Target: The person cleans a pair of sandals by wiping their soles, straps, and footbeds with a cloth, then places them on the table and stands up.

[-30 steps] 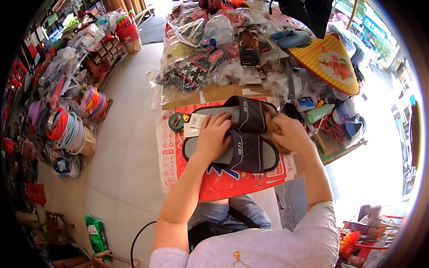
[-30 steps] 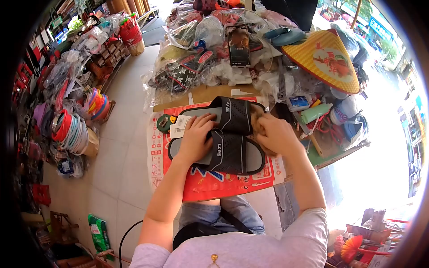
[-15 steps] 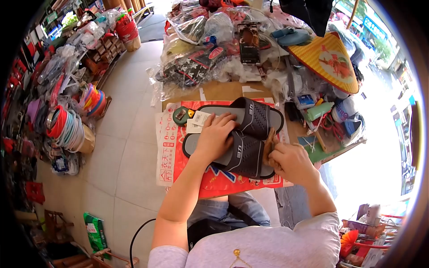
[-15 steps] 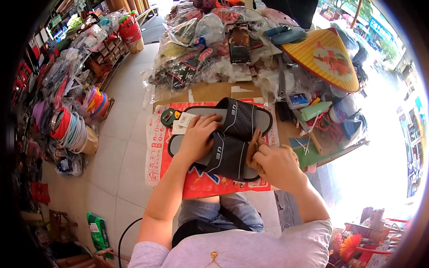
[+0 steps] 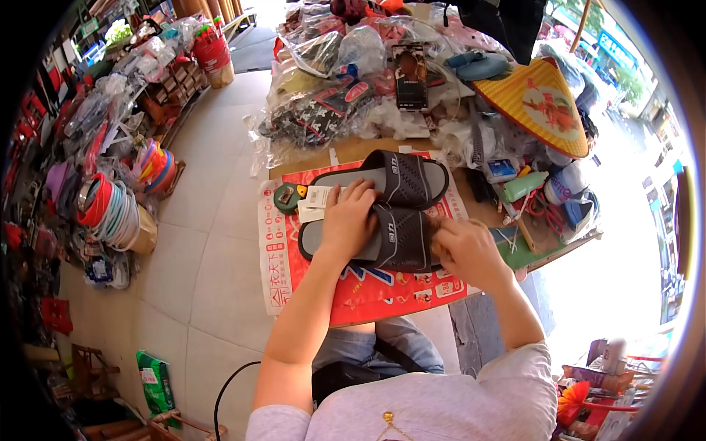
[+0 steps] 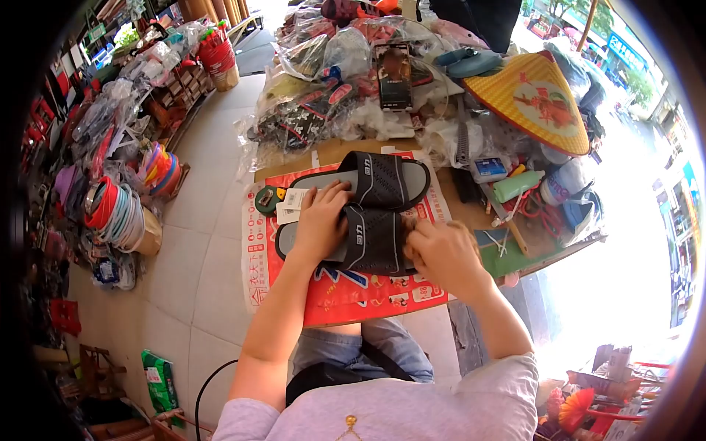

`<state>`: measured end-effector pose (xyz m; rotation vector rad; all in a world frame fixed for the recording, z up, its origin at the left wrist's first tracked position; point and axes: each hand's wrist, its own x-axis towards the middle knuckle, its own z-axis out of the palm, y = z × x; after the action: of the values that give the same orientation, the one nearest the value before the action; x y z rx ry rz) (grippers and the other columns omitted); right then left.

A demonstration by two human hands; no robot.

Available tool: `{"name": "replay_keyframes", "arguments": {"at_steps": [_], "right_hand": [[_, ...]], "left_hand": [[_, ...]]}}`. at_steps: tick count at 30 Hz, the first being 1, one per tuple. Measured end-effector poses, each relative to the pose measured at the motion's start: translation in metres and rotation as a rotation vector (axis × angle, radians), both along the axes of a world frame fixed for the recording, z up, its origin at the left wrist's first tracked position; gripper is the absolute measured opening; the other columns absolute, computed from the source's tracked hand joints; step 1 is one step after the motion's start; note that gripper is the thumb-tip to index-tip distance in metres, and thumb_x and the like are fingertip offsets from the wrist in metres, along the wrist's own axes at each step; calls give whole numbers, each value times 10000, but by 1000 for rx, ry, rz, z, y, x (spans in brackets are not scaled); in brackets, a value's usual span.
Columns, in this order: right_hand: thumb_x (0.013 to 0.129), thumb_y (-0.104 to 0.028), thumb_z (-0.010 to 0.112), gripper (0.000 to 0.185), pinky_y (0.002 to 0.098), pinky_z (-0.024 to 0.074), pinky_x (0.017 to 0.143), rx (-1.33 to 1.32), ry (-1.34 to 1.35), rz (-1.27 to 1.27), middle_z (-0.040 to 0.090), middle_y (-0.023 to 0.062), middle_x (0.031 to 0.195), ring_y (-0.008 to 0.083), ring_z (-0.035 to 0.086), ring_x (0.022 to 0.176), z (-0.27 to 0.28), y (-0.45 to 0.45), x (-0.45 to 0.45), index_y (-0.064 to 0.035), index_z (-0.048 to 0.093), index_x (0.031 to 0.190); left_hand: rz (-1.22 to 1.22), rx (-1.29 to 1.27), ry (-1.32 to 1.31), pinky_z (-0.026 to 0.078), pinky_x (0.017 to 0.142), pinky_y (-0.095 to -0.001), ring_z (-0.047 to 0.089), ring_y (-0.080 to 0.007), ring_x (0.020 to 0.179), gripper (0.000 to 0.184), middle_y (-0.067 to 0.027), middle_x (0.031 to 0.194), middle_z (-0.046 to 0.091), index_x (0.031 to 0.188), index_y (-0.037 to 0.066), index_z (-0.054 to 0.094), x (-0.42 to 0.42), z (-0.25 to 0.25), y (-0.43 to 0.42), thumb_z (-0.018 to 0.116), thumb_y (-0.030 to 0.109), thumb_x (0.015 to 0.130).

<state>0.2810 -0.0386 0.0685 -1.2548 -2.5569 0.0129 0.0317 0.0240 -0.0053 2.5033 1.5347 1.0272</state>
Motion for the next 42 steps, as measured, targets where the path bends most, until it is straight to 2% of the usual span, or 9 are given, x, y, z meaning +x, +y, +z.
{"name": "replay_keyframes", "arguments": {"at_steps": [5,8,13,19,24,31,33,37,42], "right_hand": [[731,-108,696,182,399,514,679,-307,110,44,614,94,852,325,634,793,26,-10,20,-75,662,907],[733,-80,676,160,403,511,693,63,341,-140,624,115,866,348,630,808,23,14,7,-71,653,891],[725,-74,674,111,441,487,682,76,136,-47,609,114,819,356,603,770,-15,12,-3,-62,590,796],[725,-123,713,119,416,506,677,-320,210,49,636,83,804,322,641,776,32,-12,19,-93,639,813],[713,-62,693,153,422,504,684,165,253,-8,637,103,868,326,641,821,16,20,-13,-77,627,850],[767,-99,696,112,431,494,634,-211,199,-27,619,103,783,327,632,727,22,-23,0,-77,590,794],[735,-85,724,179,386,517,673,-255,263,51,640,111,801,335,637,744,34,-18,6,-62,662,902],[784,-93,690,79,419,489,637,97,525,6,618,80,817,314,626,732,36,8,-34,-91,635,840],[720,-85,716,138,369,455,721,97,312,202,573,33,801,235,618,759,11,-9,-50,-114,604,796]], "left_hand": [[-5,-12,3,312,1137,-506,463,-254,1356,392,-63,1366,571,1141,107,573,0,1,0,613,4,765],[-10,5,24,320,1125,-520,473,-255,1342,392,-65,1349,576,1159,123,590,-2,-2,2,682,101,778],[-23,-15,-3,309,1139,-509,460,-260,1358,412,-69,1372,565,1151,102,571,-2,0,1,619,4,754],[-37,-20,-4,307,1141,-507,460,-261,1356,410,-73,1369,567,1148,100,578,-2,-1,0,619,5,751],[-26,-12,-19,307,1139,-509,463,-260,1354,404,-72,1363,570,1140,101,579,-2,0,-1,617,4,751],[-36,-14,-6,312,1134,-506,464,-257,1353,379,-69,1362,571,1129,103,584,-2,0,-1,627,17,762],[-38,-8,-16,313,1132,-507,464,-256,1353,376,-70,1362,572,1128,102,584,-3,-1,1,625,18,764],[-34,23,3,329,1122,-519,481,-262,1332,366,-79,1336,583,1133,112,606,-4,-3,2,667,86,773],[-44,16,32,327,1124,-519,477,-263,1335,363,-78,1338,582,1131,112,608,-6,-3,2,666,85,773]]}}
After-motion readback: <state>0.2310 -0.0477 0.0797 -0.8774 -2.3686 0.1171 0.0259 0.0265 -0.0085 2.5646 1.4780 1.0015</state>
